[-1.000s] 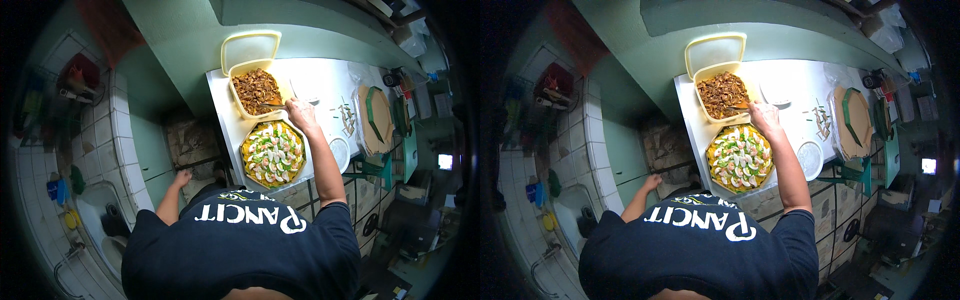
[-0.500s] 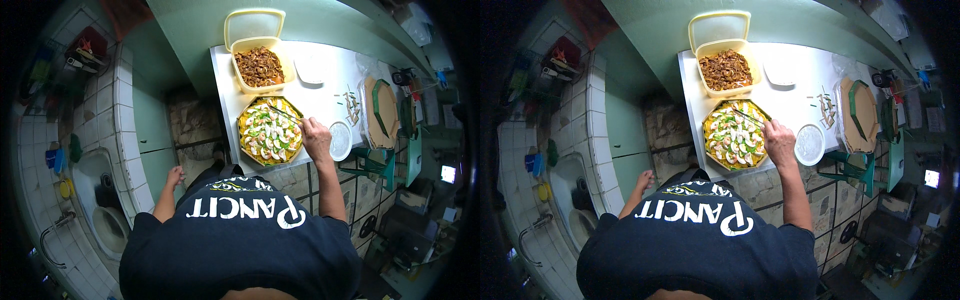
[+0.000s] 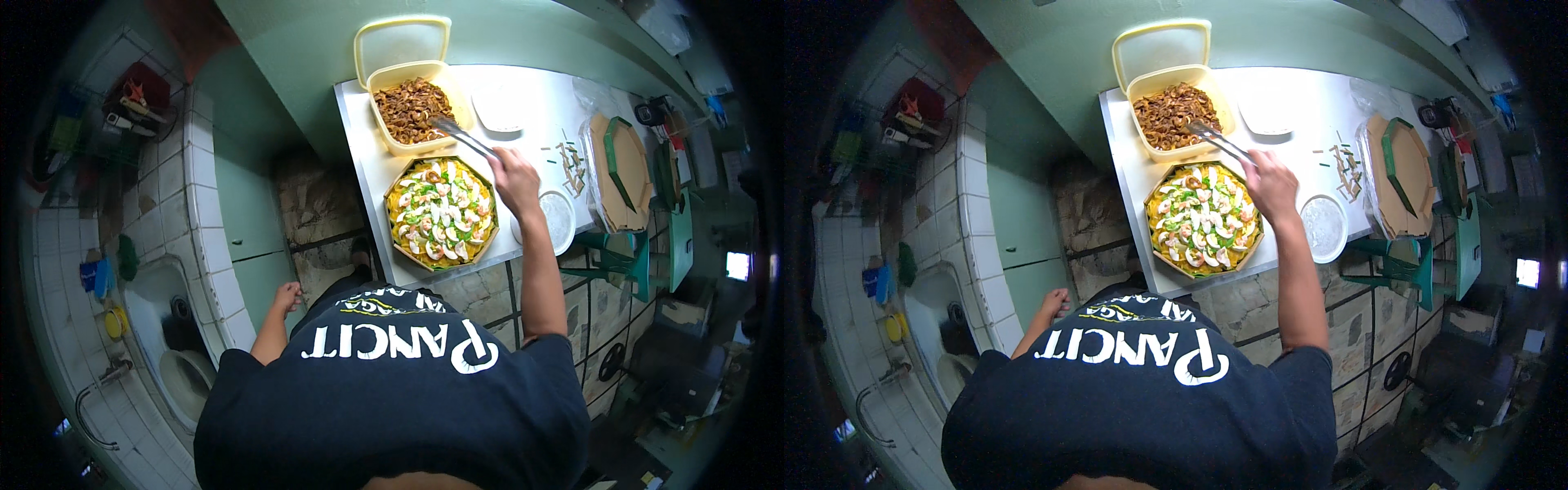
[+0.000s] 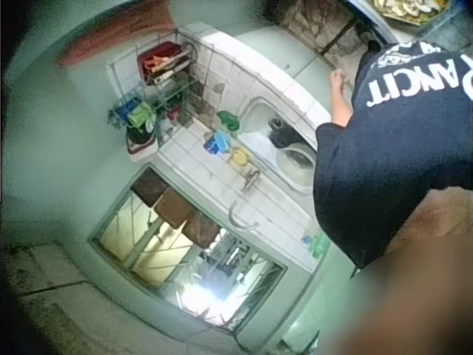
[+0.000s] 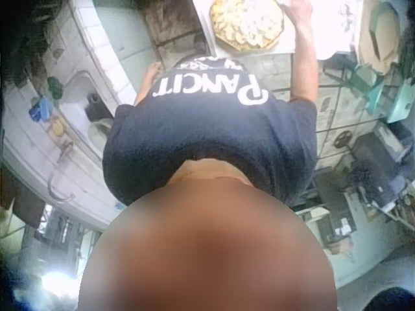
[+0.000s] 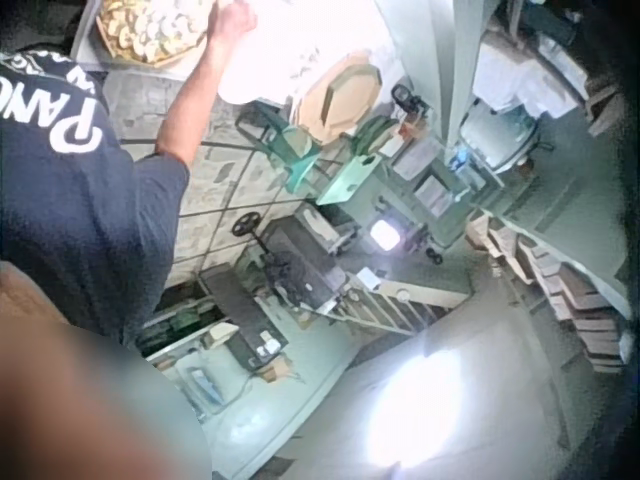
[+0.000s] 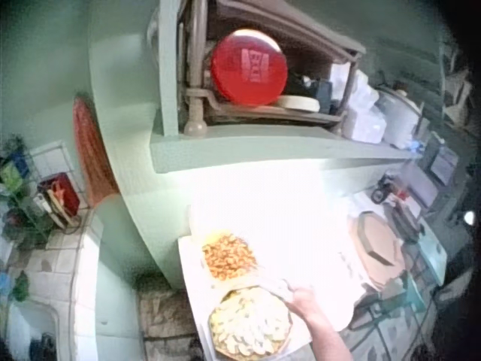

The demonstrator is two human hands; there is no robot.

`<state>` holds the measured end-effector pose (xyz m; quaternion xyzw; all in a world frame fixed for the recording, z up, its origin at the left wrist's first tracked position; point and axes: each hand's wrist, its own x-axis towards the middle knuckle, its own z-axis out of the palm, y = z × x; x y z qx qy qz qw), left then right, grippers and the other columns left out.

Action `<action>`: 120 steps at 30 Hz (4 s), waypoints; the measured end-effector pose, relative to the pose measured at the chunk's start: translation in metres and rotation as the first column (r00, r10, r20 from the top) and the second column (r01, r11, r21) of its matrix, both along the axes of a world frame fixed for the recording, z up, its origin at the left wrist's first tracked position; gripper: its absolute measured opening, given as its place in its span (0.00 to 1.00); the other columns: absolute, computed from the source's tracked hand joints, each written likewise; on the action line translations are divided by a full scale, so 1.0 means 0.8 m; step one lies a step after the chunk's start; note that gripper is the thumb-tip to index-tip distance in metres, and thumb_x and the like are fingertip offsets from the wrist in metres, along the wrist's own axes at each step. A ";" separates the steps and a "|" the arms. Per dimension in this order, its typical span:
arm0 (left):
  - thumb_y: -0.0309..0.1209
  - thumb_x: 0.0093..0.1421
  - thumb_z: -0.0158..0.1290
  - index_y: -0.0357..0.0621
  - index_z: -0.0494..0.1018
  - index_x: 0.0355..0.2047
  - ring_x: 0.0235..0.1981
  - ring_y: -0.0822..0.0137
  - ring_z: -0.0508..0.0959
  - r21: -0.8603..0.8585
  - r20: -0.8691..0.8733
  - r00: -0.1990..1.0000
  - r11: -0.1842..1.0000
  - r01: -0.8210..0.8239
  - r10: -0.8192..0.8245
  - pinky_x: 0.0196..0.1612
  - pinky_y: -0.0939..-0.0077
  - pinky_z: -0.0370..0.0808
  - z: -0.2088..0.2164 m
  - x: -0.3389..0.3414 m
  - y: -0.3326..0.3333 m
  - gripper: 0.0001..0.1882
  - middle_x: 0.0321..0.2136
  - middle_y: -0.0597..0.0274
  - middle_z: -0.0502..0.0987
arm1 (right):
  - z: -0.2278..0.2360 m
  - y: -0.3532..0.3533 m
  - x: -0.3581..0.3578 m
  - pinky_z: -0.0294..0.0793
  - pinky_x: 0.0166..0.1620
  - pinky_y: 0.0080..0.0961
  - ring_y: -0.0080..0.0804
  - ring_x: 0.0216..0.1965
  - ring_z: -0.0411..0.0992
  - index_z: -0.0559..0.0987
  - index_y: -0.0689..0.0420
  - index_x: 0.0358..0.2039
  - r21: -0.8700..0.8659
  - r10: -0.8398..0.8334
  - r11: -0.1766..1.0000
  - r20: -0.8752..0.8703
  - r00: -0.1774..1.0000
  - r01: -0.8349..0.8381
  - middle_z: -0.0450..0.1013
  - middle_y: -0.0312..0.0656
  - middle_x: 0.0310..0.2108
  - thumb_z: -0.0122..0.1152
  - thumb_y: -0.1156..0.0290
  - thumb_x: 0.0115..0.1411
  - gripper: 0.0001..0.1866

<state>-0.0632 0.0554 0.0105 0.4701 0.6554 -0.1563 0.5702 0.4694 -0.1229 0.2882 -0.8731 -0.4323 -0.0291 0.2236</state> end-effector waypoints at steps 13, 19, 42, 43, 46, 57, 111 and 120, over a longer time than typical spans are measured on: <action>0.46 0.63 0.47 0.56 0.71 0.48 0.28 0.72 0.75 0.053 0.021 0.999 0.998 -0.037 0.036 0.28 0.73 0.70 0.001 0.007 0.080 0.17 0.35 0.72 0.76 | -0.044 0.147 0.021 0.72 0.38 0.41 0.43 0.35 0.75 0.79 0.53 0.32 -0.260 0.134 0.956 -0.032 0.990 -0.138 0.75 0.41 0.32 0.51 0.58 0.62 0.13; 0.45 0.64 0.46 0.56 0.71 0.48 0.29 0.73 0.75 0.040 0.021 1.000 0.999 -0.003 0.002 0.30 0.73 0.70 -0.008 0.022 0.086 0.16 0.36 0.73 0.76 | -0.021 0.093 0.018 0.73 0.39 0.39 0.43 0.33 0.76 0.80 0.50 0.34 -0.124 -0.016 0.992 0.006 1.000 0.016 0.77 0.40 0.32 0.50 0.56 0.62 0.14; 0.44 0.64 0.47 0.56 0.72 0.46 0.29 0.75 0.75 0.051 0.025 1.000 0.999 -0.004 0.003 0.31 0.73 0.69 -0.001 0.022 0.034 0.14 0.34 0.74 0.75 | -0.050 -0.084 -0.116 0.73 0.29 0.36 0.42 0.26 0.75 0.78 0.53 0.33 -0.162 0.078 0.983 -0.086 0.993 -0.091 0.73 0.39 0.28 0.56 0.63 0.60 0.08; 0.44 0.64 0.47 0.56 0.72 0.46 0.29 0.75 0.75 0.045 0.030 1.000 0.999 -0.007 0.006 0.31 0.73 0.69 -0.001 0.021 0.033 0.14 0.34 0.74 0.75 | -0.051 -0.083 -0.119 0.73 0.29 0.36 0.42 0.26 0.75 0.78 0.52 0.33 -0.174 0.098 0.979 -0.075 0.992 -0.110 0.73 0.39 0.27 0.56 0.63 0.60 0.08; 0.44 0.64 0.47 0.55 0.72 0.47 0.28 0.75 0.74 0.035 0.025 1.000 0.999 -0.002 0.002 0.29 0.74 0.69 -0.003 0.018 0.032 0.15 0.33 0.74 0.75 | -0.055 -0.076 -0.122 0.73 0.28 0.36 0.41 0.25 0.75 0.77 0.53 0.34 -0.201 0.114 0.972 -0.047 0.992 -0.121 0.72 0.40 0.28 0.56 0.64 0.60 0.07; 0.43 0.64 0.47 0.56 0.72 0.48 0.26 0.75 0.74 0.024 0.020 1.000 1.000 0.008 -0.009 0.28 0.75 0.70 -0.005 0.023 0.039 0.15 0.32 0.73 0.75 | -0.039 0.025 -0.002 0.73 0.37 0.39 0.46 0.33 0.75 0.80 0.52 0.34 -0.016 -0.100 0.995 -0.002 0.995 0.100 0.75 0.42 0.32 0.49 0.58 0.63 0.14; 0.45 0.63 0.48 0.53 0.73 0.46 0.27 0.73 0.74 0.054 0.077 0.994 0.995 -0.083 0.079 0.30 0.72 0.71 0.002 0.029 0.024 0.16 0.33 0.73 0.75 | -0.056 0.101 0.070 0.74 0.43 0.43 0.48 0.39 0.75 0.80 0.56 0.35 -0.324 -0.175 0.923 0.131 0.976 0.209 0.76 0.48 0.39 0.49 0.56 0.62 0.17; 0.42 0.63 0.46 0.54 0.72 0.47 0.28 0.71 0.74 -0.019 0.004 0.994 0.994 -0.106 0.106 0.30 0.71 0.70 -0.017 -0.022 0.027 0.15 0.32 0.72 0.75 | -0.046 0.067 0.070 0.72 0.42 0.40 0.48 0.37 0.75 0.81 0.53 0.36 -0.161 -0.326 0.933 0.007 0.945 0.323 0.77 0.50 0.31 0.49 0.56 0.61 0.17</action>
